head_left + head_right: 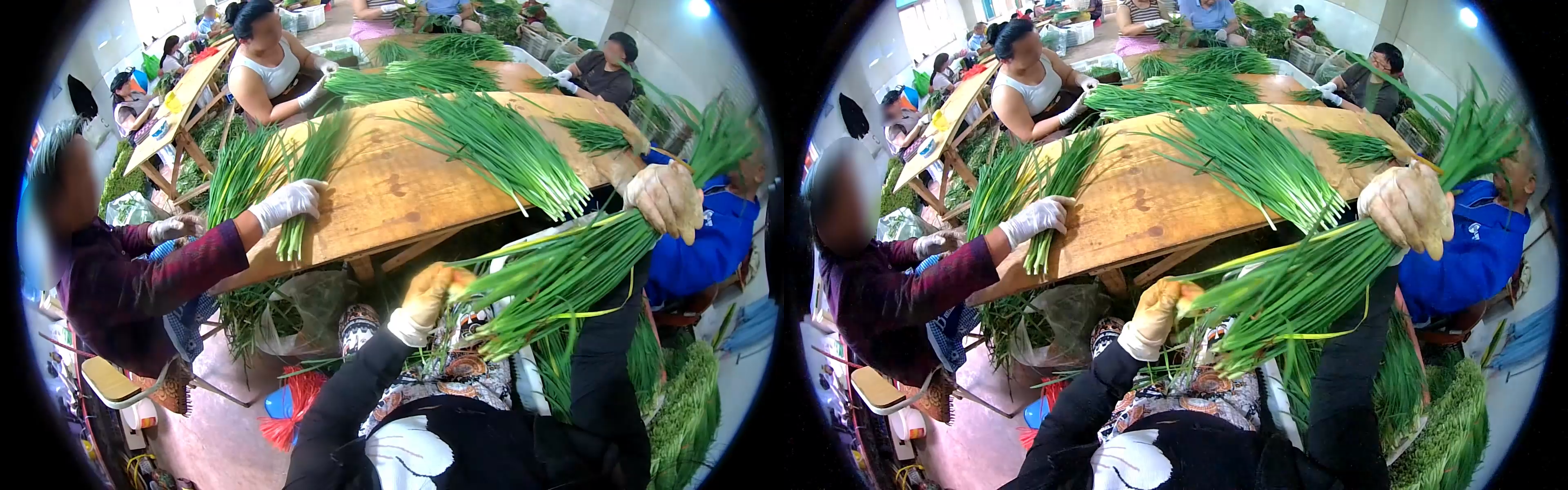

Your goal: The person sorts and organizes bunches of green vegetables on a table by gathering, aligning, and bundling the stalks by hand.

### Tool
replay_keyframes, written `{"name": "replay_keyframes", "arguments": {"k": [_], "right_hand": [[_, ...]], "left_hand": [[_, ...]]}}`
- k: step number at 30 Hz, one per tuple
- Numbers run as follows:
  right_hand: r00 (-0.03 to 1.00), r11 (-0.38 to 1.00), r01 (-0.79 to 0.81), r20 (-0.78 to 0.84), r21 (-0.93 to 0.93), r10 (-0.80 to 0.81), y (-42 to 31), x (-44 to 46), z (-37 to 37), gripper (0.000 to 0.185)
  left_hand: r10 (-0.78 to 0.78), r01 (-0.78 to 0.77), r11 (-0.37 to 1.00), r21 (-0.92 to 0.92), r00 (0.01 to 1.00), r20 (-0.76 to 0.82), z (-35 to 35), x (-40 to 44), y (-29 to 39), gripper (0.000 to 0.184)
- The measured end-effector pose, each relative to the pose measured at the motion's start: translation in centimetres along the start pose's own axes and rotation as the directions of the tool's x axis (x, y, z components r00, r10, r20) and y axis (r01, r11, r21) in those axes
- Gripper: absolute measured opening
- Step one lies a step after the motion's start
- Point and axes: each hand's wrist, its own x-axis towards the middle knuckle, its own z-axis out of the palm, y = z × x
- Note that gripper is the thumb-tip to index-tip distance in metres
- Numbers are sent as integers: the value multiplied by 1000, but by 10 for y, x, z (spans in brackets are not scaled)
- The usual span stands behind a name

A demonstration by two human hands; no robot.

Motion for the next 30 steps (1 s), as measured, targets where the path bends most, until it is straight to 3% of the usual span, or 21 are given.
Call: {"name": "replay_keyframes", "arguments": {"k": [2, 3, 5, 6, 7, 8, 10, 11, 12, 13, 14, 18, 20, 22, 24, 26, 27, 28, 29, 30], "right_hand": [[976, 996, -31, -218, -83, 12, -2, -9, 7, 24], [975, 997, 10, -223, -70, -25, -3, -7, 7, 30], [982, 991, 121, -136, -57, -128, -24, -25, 17, 33], [979, 990, 122, -158, -64, -131, -24, -25, 17, 33], [972, 990, 120, -192, -72, -132, -23, -24, 16, 32], [961, 988, 127, -237, -84, -143, -21, -24, 17, 32], [918, 982, 143, -354, -121, -177, -12, -19, 18, 31], [884, 977, 155, -420, -149, -204, -5, -16, 18, 31], [846, 970, 169, -480, -173, -233, 2, -14, 17, 31], [804, 964, 180, -535, -199, -260, 10, -12, 15, 31], [766, 958, 189, -578, -214, -280, 14, -11, 13, 30], [643, 940, 200, -687, -276, -338, 23, -11, 11, 30], [623, 938, 195, -703, -286, -344, 17, -11, 15, 29], [627, 941, 177, -705, -287, -333, 11, -10, 22, 29], [620, 947, 113, -724, -300, -303, 10, -11, 25, 27], [422, 941, 103, -842, -322, -335, 15, -8, 31, 27], [439, 943, 105, -836, -316, -329, 16, -10, 29, 23], [361, 952, 75, -882, -296, -302, 21, -10, 34, 20], [346, 952, 61, -888, -300, -302, 23, -8, 35, 18], [331, 952, 46, -895, -302, -300, 25, -6, 36, 16]], "left_hand": [[79, -79, 997, -4, 995, -62, -28, -4, -19, 38], [79, -68, 995, 76, 986, -147, -46, -9, -27, 36], [16, 177, 891, 418, 908, -418, -97, -29, -48, 32], [-45, 403, 701, 588, 848, -528, -123, -42, -56, 31], [-108, 565, 414, 713, 809, -578, -147, -54, -63, 29], [-205, 605, 36, 795, 783, -587, -141, -55, -49, 42], [3, 382, -113, 917, 923, -384, -91, -55, -15, 76], [-44, 229, 66, 971, 973, -226, -81, -40, 0, 97], [100, -66, 326, 943, 994, 35, -79, -26, -2, 94], [44, -67, 750, 657, 998, 52, -44, -20, 17, 92], [-107, 56, 901, 429, 990, 95, -14, -17, 38, 88], [-153, -109, 706, 700, 941, 301, 23, 4, 43, 77], [-53, -115, 860, 497, 949, 312, 20, 5, 17, 56], [71, -205, 678, 706, 974, 215, 24, 1, 21, 34], [-157, 144, 902, 408, 988, -2, 17, -3, 13, 24], [-144, 152, 935, 320, 988, -50, 14, -2, 7, 22], [-41, 71, 949, 307, 994, -105, 13, -1, 5, 21], [65, -14, 953, 303, 985, -159, 12, 0, 5, 19], [165, -40, 816, 577, 972, -166, 12, 1, 7, 17], [165, -40, 816, 577, 972, -166, 9, -1, 9, 17]]}}
